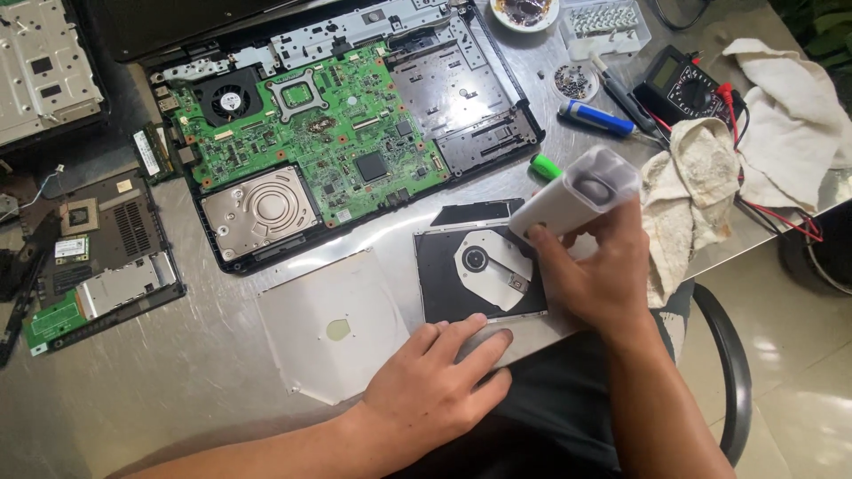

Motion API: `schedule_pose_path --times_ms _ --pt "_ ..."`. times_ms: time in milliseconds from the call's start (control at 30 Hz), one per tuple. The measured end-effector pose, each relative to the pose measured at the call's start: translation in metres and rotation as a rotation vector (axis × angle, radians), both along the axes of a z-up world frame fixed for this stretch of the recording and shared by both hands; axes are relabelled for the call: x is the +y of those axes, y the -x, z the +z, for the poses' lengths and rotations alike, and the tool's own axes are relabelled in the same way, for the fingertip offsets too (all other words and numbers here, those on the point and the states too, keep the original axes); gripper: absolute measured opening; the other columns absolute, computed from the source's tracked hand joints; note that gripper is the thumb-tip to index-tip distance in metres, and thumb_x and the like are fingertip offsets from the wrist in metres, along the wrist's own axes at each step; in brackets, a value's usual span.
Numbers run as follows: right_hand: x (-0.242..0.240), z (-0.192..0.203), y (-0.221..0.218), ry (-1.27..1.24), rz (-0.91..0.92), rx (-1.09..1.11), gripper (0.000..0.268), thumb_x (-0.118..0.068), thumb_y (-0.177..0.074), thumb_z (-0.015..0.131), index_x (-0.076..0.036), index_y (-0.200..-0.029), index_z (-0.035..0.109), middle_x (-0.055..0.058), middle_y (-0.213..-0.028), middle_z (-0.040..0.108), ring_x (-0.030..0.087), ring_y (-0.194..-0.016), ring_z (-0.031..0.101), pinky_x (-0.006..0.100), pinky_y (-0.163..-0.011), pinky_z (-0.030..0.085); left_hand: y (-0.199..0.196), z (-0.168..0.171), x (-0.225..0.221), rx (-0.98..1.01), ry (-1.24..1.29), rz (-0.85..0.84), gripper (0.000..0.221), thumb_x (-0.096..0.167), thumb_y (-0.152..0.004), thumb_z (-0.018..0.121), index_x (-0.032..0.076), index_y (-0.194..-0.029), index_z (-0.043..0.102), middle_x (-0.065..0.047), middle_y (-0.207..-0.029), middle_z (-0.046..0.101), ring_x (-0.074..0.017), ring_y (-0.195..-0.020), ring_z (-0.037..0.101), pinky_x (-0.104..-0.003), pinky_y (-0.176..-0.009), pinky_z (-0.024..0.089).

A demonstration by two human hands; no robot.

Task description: Cleaning and inspecting a laptop optical drive using a cloth, air blower, and a small tool

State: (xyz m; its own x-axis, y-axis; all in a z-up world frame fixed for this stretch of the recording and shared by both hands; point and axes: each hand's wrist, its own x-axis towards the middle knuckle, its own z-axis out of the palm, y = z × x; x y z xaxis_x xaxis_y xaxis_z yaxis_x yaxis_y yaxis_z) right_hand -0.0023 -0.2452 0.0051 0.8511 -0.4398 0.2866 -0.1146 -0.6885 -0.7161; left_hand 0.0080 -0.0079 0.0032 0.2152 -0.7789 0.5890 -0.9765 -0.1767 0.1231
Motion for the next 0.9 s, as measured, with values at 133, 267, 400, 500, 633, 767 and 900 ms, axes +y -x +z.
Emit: schedule_pose_path --times_ms 133,267,400,500,633,767,900 --pt "0.003 0.0 -0.02 0.022 0.07 -0.042 0.064 -0.018 -0.086 0.082 -0.004 -0.134 0.042 0.01 -0.096 0.066 0.019 -0.068 0.063 0.031 -0.057 0.05 -0.001 -0.001 0.0 0.001 -0.009 -0.008 0.018 0.006 -0.1 0.057 0.016 -0.087 0.066 -0.008 -0.121 0.069 -0.0322 -0.11 0.067 -0.038 -0.076 0.047" --pt "0.013 0.001 -0.035 0.101 0.091 0.019 0.051 -0.027 -0.09 0.08 -0.008 -0.116 0.042 0.005 -0.091 0.071 0.018 -0.069 0.068 0.035 -0.049 0.046 -0.001 -0.002 0.0 0.01 0.006 -0.025 0.014 0.004 -0.098 0.061 0.013 -0.087 0.063 -0.01 -0.119 0.068 -0.0338 -0.109 0.067 -0.037 -0.07 0.044" --pt "0.027 0.0 -0.046 0.09 0.133 0.028 0.05 -0.028 -0.089 0.081 -0.009 -0.11 0.04 0.004 -0.09 0.073 0.022 -0.072 0.072 0.039 -0.062 0.047 0.002 -0.007 0.001 -0.042 -0.027 0.033 0.016 0.009 -0.097 0.061 0.018 -0.084 0.062 -0.006 -0.12 0.068 -0.0317 -0.11 0.069 -0.036 -0.067 0.04" --pt "0.034 -0.001 -0.05 0.122 0.175 -0.021 0.051 -0.029 -0.088 0.082 -0.008 -0.108 0.04 0.003 -0.087 0.071 0.021 -0.067 0.071 0.04 -0.064 0.046 0.002 -0.011 0.001 -0.035 -0.008 0.028 0.017 0.01 -0.097 0.061 0.02 -0.085 0.068 -0.006 -0.119 0.071 -0.0327 -0.111 0.069 -0.035 -0.066 0.041" --pt "0.039 0.009 -0.044 -0.275 0.335 -0.04 0.059 -0.009 -0.082 0.082 -0.003 -0.127 0.045 0.014 -0.106 0.072 0.022 -0.09 0.071 0.032 -0.078 0.058 0.004 -0.014 0.001 -0.007 -0.023 0.017 0.013 0.013 -0.096 0.064 0.02 -0.087 0.07 -0.007 -0.125 0.071 -0.0338 -0.113 0.068 -0.037 -0.069 0.045" --pt "0.009 0.024 -0.042 -0.432 0.226 -0.237 0.064 0.004 -0.094 0.072 -0.004 -0.143 0.03 0.019 -0.125 0.051 0.034 -0.12 0.06 0.041 -0.107 0.059 -0.001 -0.006 0.003 0.031 0.023 -0.026 0.02 0.004 -0.099 0.06 0.015 -0.083 0.066 -0.01 -0.12 0.068 -0.0355 -0.113 0.067 -0.036 -0.066 0.039" --pt "-0.031 0.025 -0.038 -0.314 0.123 -0.274 0.05 0.001 -0.106 0.068 -0.009 -0.14 0.033 0.019 -0.126 0.053 0.029 -0.115 0.062 0.038 -0.088 0.062 -0.001 -0.007 0.003 0.025 0.006 -0.016 0.019 0.006 -0.1 0.058 0.017 -0.086 0.064 -0.007 -0.121 0.069 -0.0339 -0.114 0.069 -0.035 -0.07 0.041"
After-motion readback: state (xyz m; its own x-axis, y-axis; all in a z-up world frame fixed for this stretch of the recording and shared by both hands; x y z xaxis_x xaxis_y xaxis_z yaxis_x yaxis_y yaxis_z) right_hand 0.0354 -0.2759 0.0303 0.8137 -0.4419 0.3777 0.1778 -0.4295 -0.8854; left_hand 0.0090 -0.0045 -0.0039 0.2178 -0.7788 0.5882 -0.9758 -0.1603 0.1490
